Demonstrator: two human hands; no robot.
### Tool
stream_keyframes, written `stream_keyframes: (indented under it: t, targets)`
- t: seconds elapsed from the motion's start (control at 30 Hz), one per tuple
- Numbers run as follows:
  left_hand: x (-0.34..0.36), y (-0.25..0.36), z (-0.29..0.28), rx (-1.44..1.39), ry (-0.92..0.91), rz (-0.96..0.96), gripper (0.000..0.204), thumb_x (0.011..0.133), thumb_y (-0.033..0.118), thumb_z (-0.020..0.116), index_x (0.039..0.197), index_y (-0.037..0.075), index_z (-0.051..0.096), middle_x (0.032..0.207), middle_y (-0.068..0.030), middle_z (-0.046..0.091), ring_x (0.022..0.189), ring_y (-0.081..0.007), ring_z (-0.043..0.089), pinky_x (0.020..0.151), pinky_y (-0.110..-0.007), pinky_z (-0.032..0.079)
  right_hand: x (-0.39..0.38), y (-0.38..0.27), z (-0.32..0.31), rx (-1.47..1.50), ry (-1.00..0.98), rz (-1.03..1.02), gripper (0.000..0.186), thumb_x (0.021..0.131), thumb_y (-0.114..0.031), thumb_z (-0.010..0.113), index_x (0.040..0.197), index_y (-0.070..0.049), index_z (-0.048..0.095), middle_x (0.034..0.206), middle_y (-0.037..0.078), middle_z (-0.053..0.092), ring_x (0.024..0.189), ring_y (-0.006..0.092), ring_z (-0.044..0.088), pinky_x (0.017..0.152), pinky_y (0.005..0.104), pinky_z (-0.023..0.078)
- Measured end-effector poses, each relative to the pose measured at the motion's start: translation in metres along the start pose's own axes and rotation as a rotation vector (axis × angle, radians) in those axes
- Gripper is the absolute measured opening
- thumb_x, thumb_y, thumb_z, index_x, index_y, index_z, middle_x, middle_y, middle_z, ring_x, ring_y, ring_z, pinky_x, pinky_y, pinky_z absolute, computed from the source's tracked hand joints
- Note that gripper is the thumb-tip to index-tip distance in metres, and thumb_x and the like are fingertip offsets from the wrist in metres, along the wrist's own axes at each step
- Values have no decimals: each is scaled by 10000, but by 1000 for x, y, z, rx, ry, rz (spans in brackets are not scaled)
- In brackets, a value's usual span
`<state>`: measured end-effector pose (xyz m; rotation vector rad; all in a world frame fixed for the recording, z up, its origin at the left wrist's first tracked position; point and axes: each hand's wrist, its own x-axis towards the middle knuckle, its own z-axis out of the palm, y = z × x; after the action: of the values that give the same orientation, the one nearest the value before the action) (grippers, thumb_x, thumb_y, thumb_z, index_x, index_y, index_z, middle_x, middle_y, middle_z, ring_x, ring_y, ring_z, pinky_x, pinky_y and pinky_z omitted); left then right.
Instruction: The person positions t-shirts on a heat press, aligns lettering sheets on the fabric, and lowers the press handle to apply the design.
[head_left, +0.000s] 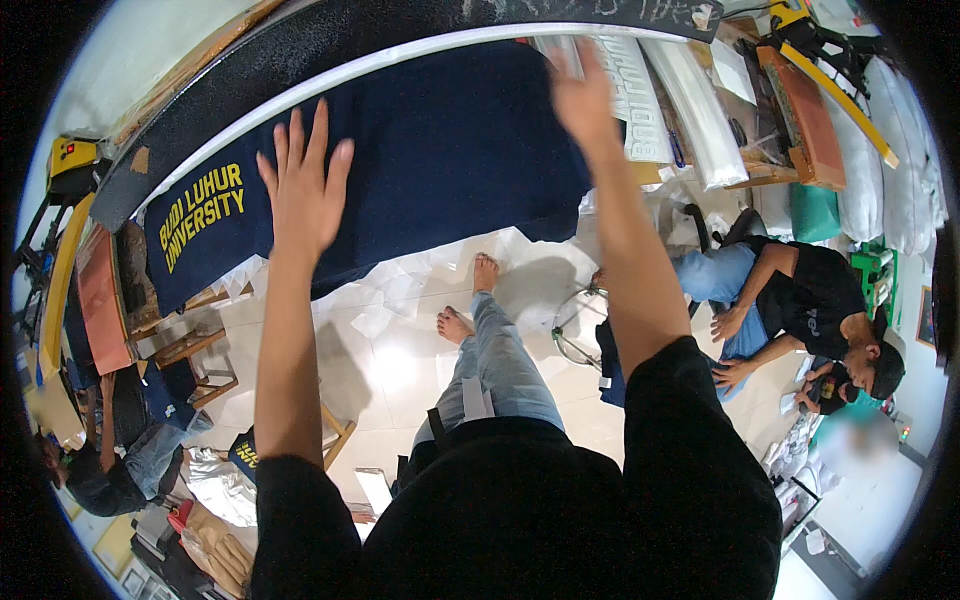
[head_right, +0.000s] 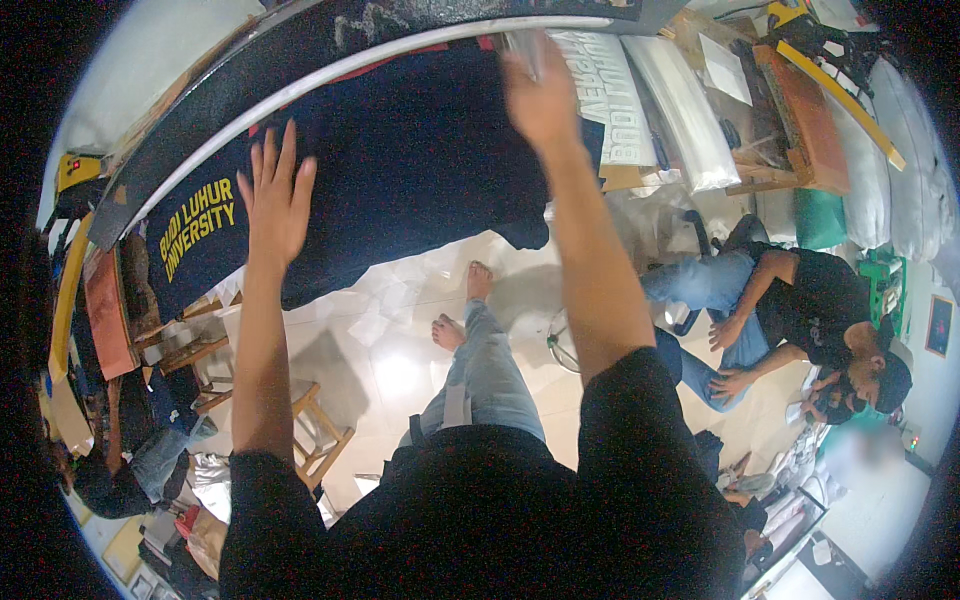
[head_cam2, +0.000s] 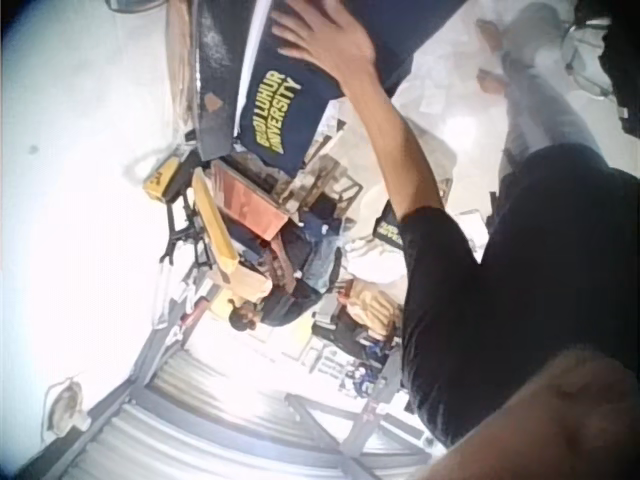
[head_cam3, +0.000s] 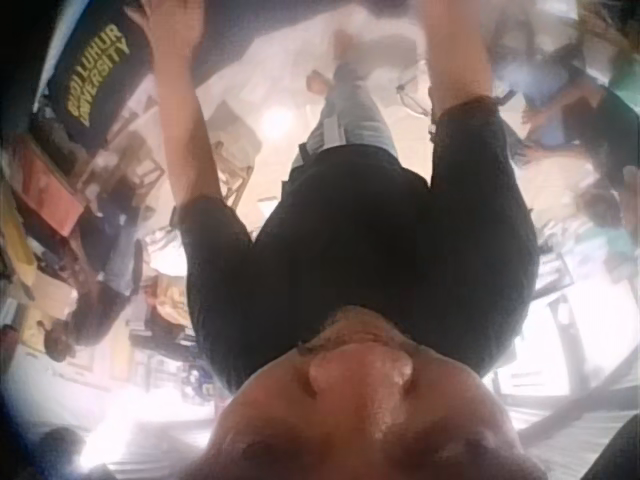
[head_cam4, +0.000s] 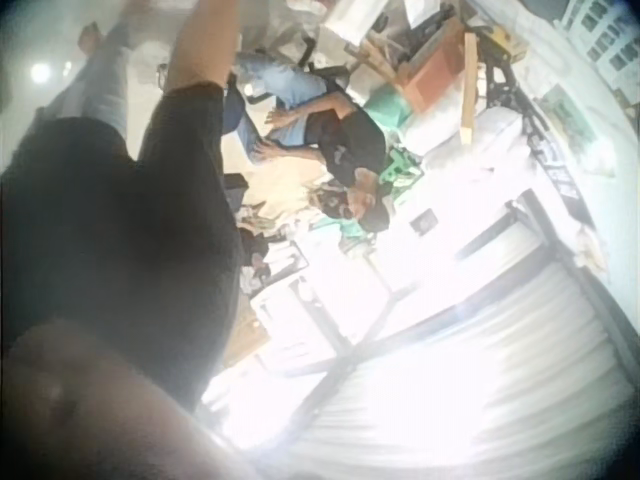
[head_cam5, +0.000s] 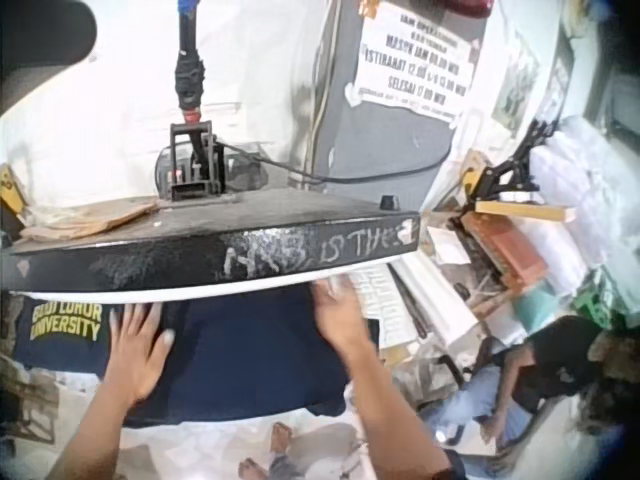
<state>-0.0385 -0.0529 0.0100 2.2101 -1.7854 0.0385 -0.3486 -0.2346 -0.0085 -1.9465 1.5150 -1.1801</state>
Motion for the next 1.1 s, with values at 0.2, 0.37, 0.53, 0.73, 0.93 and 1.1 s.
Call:
stream_keyframes:
  t: [0.2,0.37,0.53,0.73,0.93,1.1]
  targets:
    - [-175,20,-35,-314,-107,-53,672,991,286,520,1579,38,310,1635,-224,281,1543,-427,145,1221,-602,62,-84,197,-87,-1076,40,390,656,1037,-510,376,1470,-27,473,1599,151,374,1458,474,315,1197,597,213]
    - [-272,52,-12,-481,-295,-72,702,951,204,600,1562,5,318,1627,-258,268,1531,-468,144,1226,-594,76,-77,187,-78,-1157,-71,309,556,1052,-432,354,1484,-109,489,1643,94,318,1492,482,241,1202,612,195]
    - [-275,61,-5,-550,-232,-53,704,945,169,602,1563,0,310,1629,-257,261,1534,-458,139,1228,-591,95,-73,181,-77,-1137,-58,413,573,1051,-486,344,1467,-134,519,1646,71,317,1509,460,213,1218,602,154]
    - [-203,24,-22,-329,57,-167,721,978,208,587,1584,7,253,1652,-218,229,1545,-421,125,1238,-572,94,-69,167,-76,-1150,-40,468,569,1043,-518,377,1455,-163,545,1616,71,374,1494,448,260,1200,632,170]
    - [-175,19,-27,-181,-60,-118,724,995,268,592,1591,36,253,1653,-215,222,1547,-411,128,1238,-571,88,-62,160,-91,-993,122,433,508,1021,-477,450,1441,-217,568,1525,103,483,1397,414,414,1129,612,298]
    - [-181,32,-28,-271,-23,-135,722,978,266,623,1571,19,294,1632,-234,263,1541,-417,150,1228,-590,93,-38,121,-128,-561,280,364,513,1002,-352,566,1453,-107,547,1114,191,735,993,324,720,867,467,541]
